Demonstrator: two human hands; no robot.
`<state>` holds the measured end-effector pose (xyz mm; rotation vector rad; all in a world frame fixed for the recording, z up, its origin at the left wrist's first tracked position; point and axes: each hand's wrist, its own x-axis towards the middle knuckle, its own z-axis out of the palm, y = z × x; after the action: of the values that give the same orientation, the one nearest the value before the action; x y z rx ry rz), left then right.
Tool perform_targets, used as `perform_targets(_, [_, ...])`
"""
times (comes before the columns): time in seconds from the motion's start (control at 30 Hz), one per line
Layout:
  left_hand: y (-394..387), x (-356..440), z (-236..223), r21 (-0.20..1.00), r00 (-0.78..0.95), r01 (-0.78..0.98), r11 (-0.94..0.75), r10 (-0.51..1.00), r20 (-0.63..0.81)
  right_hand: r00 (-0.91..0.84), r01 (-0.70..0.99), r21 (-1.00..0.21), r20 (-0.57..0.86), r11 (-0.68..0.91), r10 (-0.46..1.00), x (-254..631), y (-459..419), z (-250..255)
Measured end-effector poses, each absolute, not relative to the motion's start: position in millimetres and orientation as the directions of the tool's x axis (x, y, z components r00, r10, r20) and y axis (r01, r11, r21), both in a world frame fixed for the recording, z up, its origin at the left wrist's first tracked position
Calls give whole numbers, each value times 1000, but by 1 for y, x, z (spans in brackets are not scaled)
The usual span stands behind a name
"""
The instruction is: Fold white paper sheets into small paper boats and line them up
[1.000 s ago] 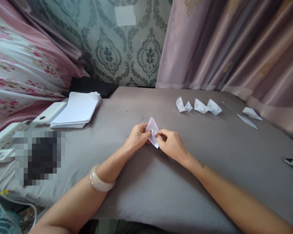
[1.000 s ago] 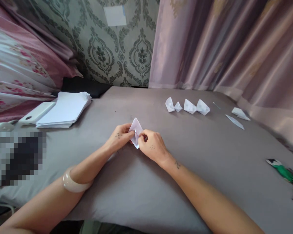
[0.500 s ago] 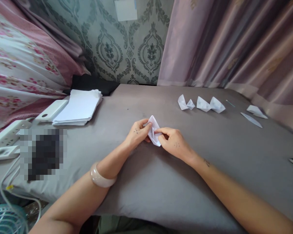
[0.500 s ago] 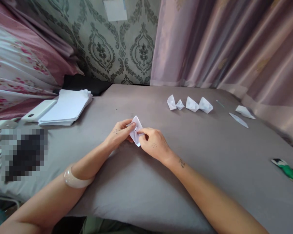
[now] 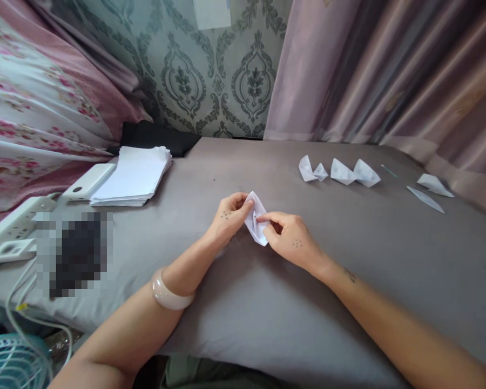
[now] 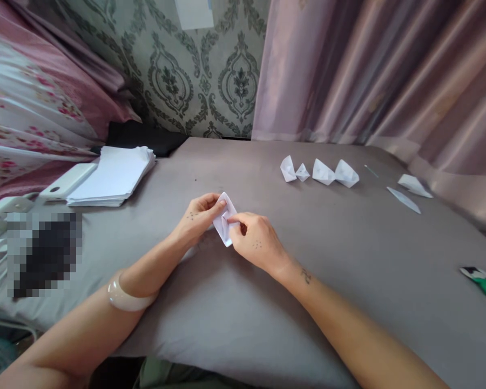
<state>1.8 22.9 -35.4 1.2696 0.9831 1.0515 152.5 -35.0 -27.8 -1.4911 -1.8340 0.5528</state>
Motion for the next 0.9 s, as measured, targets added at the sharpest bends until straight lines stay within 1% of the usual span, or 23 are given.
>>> perform_targets(0.3, [21, 2, -34, 1000, 232, -4, -6, 973, 7, -74, 622, -771, 117, 138, 990, 153, -34, -25])
perform_targets(0.43, [20, 3, -32, 1000, 226, -17, -1, 974, 5, -69, 598, -795, 78, 104, 995, 153, -33, -26])
perform_targets(0.6, [22, 1, -35, 1000, 243, 11, 5, 970, -8, -73, 601, -788, 111, 133, 991, 152, -33, -27])
perform_targets(0.7, [22, 1, -36, 1000, 233, 12, -3, 972, 0, -87, 621, -766, 143, 166, 986, 151, -34, -27])
perform_targets(0.8, [21, 2, -35, 1000, 234, -12, -6, 972, 9, -85, 635, -754, 144, 165, 986, 151, -34, -26])
perform_targets(0.9, [22, 2, -35, 999, 213, 10, -35, 976, 32, -86, 657, -730, 176, 189, 981, 152, -34, -27])
